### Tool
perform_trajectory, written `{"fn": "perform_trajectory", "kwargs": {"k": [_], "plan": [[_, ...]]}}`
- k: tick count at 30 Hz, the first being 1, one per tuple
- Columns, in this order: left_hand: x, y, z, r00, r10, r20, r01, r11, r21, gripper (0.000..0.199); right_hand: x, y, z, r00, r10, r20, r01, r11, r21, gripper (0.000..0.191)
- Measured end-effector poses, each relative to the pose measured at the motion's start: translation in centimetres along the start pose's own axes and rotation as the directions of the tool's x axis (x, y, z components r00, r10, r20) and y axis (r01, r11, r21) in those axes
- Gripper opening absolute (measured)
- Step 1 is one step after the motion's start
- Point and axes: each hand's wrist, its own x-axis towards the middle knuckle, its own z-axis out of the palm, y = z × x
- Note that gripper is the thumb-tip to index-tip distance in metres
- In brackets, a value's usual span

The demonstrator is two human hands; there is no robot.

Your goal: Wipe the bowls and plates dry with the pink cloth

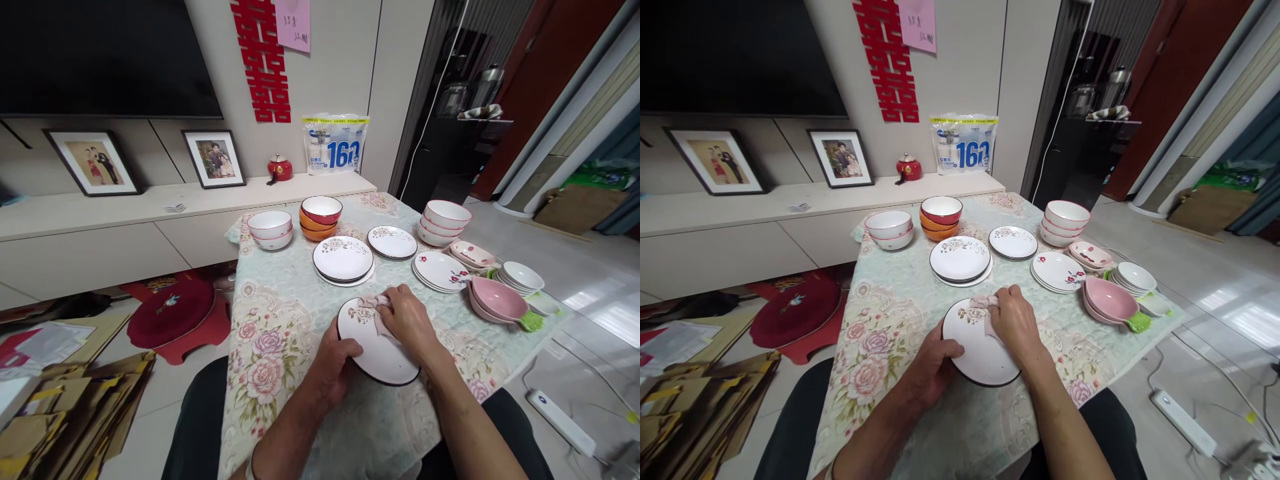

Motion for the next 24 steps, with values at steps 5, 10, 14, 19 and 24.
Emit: {"fn": "perform_trajectory", "kwargs": {"k": [5,10,14,19,24], "plan": [[-0.1,-0.3,-0.1,0.994,0.092,-0.059,-0.090,0.995,0.043,0.080,-0.2,-0.6,0.2,0.999,-0.034,-0.003,0.034,0.999,0.002,0.020],[0.3,-0.8,-0.2,0.998,0.068,-0.001,-0.068,0.988,0.139,0.062,-0.8,-1.9,-0.1,0.907,-0.421,-0.008,0.372,0.794,0.481,0.026],[0.3,-0.8,-0.4,0.998,0.025,0.050,-0.032,0.987,0.156,0.055,-0.9,-1.8,-0.4,0.873,-0.488,-0.008,0.417,0.738,0.531,0.028],[-0.1,-0.2,0.0,0.999,-0.014,-0.037,0.017,0.997,0.080,0.079,-0.2,-0.2,-0.5,0.994,-0.100,0.039,0.096,0.991,0.092,0.020],[0.0,-0.3,0.1,0.998,0.035,-0.045,-0.036,0.999,-0.009,0.082,-0.1,-0.1,-0.5,0.998,0.065,0.014,-0.062,0.985,-0.162,0.019]]}}
